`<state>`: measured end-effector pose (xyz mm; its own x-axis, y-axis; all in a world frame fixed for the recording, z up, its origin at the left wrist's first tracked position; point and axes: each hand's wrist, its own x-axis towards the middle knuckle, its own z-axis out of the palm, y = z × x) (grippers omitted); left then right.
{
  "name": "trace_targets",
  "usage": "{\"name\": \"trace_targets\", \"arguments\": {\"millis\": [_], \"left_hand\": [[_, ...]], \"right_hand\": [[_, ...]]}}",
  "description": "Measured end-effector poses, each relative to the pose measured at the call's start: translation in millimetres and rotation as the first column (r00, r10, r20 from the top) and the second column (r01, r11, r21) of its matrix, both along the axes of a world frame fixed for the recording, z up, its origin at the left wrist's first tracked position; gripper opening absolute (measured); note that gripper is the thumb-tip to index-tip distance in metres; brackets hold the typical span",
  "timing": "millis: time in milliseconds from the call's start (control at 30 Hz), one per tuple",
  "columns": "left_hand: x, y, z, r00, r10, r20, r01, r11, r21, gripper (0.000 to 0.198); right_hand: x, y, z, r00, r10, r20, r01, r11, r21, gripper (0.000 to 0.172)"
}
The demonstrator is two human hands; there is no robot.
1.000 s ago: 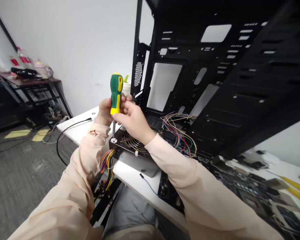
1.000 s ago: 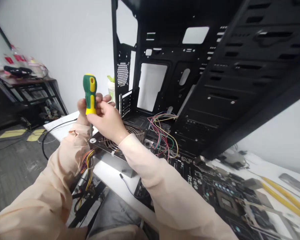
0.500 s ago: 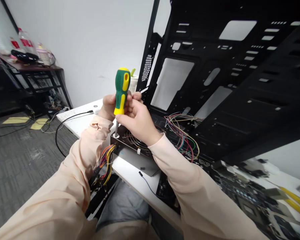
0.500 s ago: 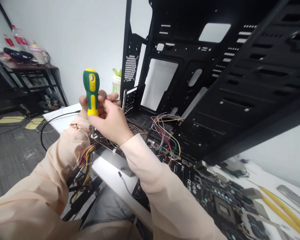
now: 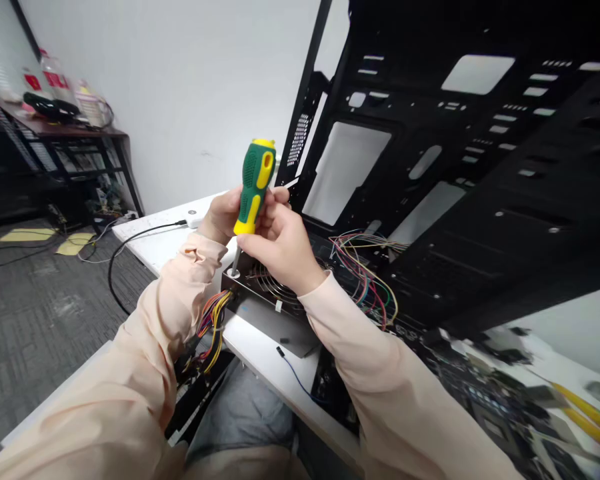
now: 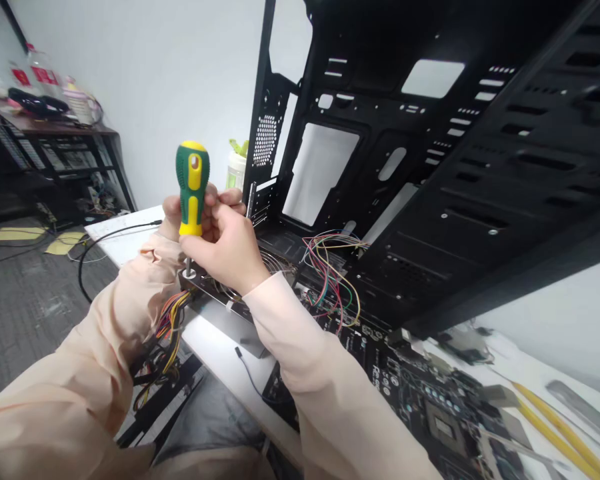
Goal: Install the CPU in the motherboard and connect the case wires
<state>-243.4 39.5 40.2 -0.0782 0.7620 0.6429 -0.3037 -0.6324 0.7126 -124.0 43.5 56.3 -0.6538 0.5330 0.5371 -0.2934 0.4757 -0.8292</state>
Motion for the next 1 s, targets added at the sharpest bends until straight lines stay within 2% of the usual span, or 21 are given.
{"name": "trace_targets", "arguments": {"millis": [267,467,633,833,933,1000], "left_hand": [[0.9,3.4,1.9,0.986,-0.160,0.049,0.159,0.987,0.039,0.037],[-2.1,0.9,5.5,0.955,-0.285,0.085,0.287,0.958,-0.022,0.030],[5.0,-6.6,3.2,0.954,-0.280,0.108,0.284,0.959,-0.019,0.033],[6.8,2.2,-3.1,0.952,-0.263,0.155,0.255,0.964,0.070,0.045],[-2.9,12.6,-4.0,0.952,-0.273,0.137,0.267,0.962,0.065,0.052],[-11.5,17.2,-2.7,0.951,-0.295,0.095,0.295,0.955,0.009,0.054]], "right_hand": [[-0.9,-3.0,2.2,1.000,-0.015,0.025,0.015,1.000,0.006,0.022],[-2.8,-4.6,5.9,0.995,-0.075,0.071,0.072,0.997,0.041,0.025],[-1.8,-11.0,7.9,0.995,-0.089,0.041,0.088,0.996,0.004,0.023],[0.0,-18.2,15.3,0.981,-0.140,0.131,0.127,0.987,0.102,0.021],[-0.4,-15.4,15.1,0.982,-0.114,0.147,0.110,0.993,0.035,0.016],[-0.5,-11.1,12.9,0.994,-0.034,0.108,0.040,0.997,-0.060,0.017]]}}
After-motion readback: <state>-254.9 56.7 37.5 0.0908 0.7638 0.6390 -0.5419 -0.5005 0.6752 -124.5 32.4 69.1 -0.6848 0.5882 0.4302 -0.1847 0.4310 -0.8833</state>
